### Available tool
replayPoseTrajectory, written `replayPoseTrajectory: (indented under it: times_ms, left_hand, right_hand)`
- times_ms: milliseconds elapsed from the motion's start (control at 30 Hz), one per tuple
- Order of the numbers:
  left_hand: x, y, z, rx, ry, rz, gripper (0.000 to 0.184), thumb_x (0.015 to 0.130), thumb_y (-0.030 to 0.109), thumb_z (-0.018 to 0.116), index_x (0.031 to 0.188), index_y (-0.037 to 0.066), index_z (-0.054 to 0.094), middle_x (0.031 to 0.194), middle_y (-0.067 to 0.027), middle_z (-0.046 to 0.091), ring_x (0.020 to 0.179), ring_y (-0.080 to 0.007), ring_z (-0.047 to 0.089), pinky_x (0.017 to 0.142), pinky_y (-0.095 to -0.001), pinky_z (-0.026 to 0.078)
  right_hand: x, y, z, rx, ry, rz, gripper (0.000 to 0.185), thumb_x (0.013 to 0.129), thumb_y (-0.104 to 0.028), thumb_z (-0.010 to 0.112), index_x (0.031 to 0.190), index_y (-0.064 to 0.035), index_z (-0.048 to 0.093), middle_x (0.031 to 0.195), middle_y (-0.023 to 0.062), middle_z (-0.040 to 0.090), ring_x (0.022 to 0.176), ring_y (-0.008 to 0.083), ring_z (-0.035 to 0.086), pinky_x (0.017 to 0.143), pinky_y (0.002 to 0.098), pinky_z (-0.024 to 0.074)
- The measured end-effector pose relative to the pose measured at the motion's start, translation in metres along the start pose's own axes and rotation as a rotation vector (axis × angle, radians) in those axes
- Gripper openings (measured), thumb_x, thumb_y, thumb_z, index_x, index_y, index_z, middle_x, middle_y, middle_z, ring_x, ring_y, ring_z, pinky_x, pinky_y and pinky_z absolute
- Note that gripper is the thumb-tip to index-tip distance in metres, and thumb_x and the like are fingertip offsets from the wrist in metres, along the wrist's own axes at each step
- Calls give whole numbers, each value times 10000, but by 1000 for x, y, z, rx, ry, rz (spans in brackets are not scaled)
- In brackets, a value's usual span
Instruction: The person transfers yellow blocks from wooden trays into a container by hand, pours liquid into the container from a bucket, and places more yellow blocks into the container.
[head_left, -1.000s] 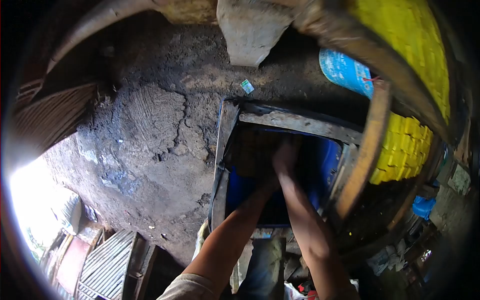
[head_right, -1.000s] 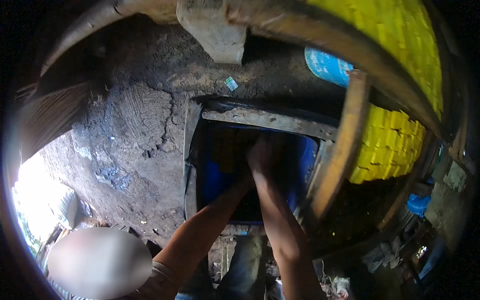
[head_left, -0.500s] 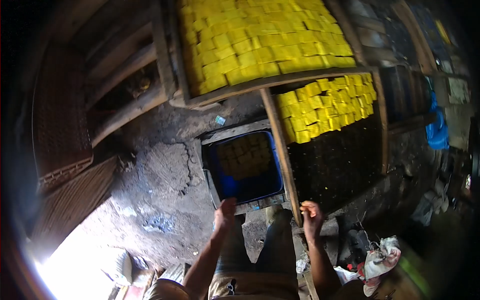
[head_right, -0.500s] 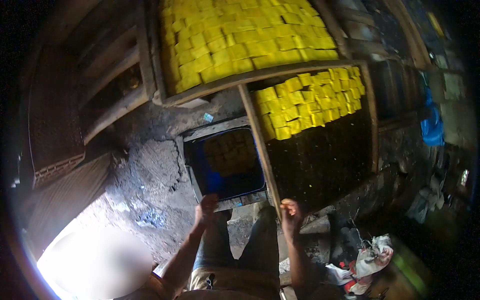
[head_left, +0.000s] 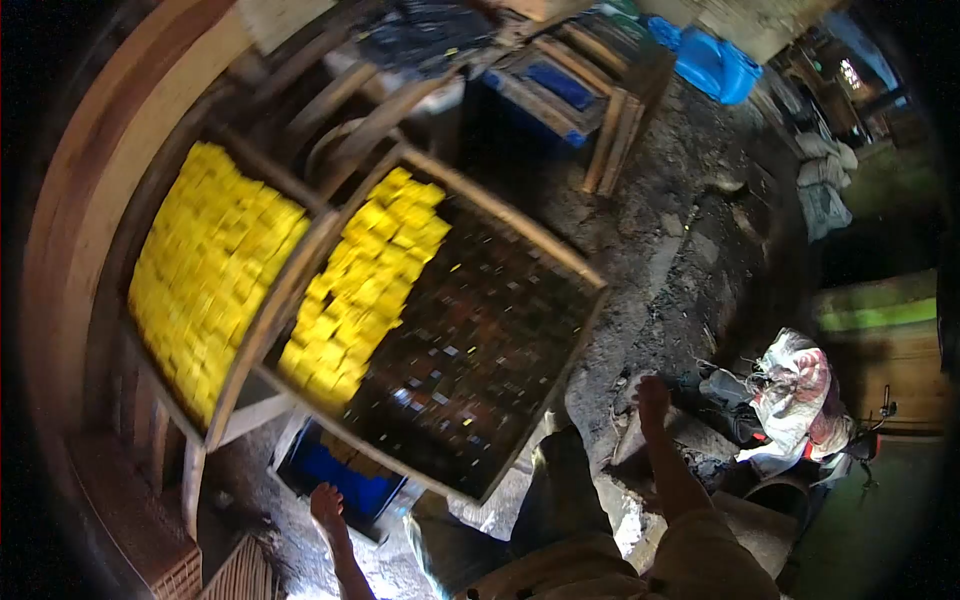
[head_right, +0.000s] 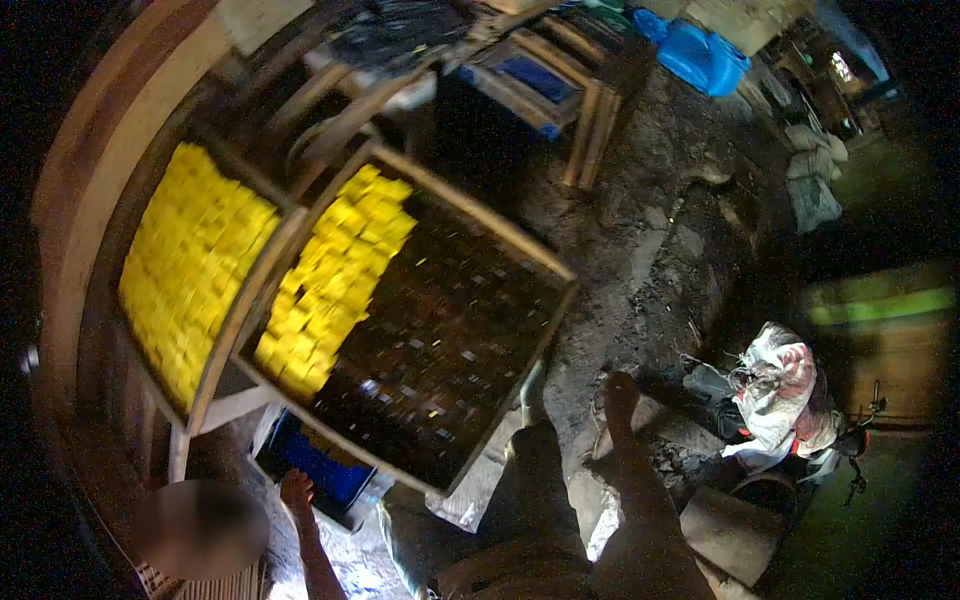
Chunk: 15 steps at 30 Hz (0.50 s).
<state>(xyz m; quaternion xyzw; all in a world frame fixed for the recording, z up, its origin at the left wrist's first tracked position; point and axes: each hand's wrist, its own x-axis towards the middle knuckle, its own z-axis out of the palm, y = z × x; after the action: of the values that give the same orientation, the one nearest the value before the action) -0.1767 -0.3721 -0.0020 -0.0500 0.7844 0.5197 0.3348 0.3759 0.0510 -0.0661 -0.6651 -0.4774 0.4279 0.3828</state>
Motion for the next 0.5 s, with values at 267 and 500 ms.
replayPoseTrajectory:
  times_ms: [267, 500]
  left_hand:
    - [-185, 24, 247, 115, 29, 42, 360, 879, 262, 578, 1170, 50, 565, 1066, -58, 605, 859, -186, 657, 634, -287, 525]
    - [-244, 36, 221, 384, 332, -308, 351, 879, 255, 580, 1187, 92, 543, 992, -50, 613, 853, -219, 655, 675, -319, 498]
  right_hand:
    - [142, 93, 82, -470, -500, -88, 278, 773, -169, 695, 1022, -47, 665, 954, 120, 696, 884, 278, 667, 793, 380, 536]
    - [2, 183, 206, -355, -784, 398, 460, 773, -321, 691, 1195, -149, 634, 1021, 97, 701, 966, 315, 657, 822, 415, 518]
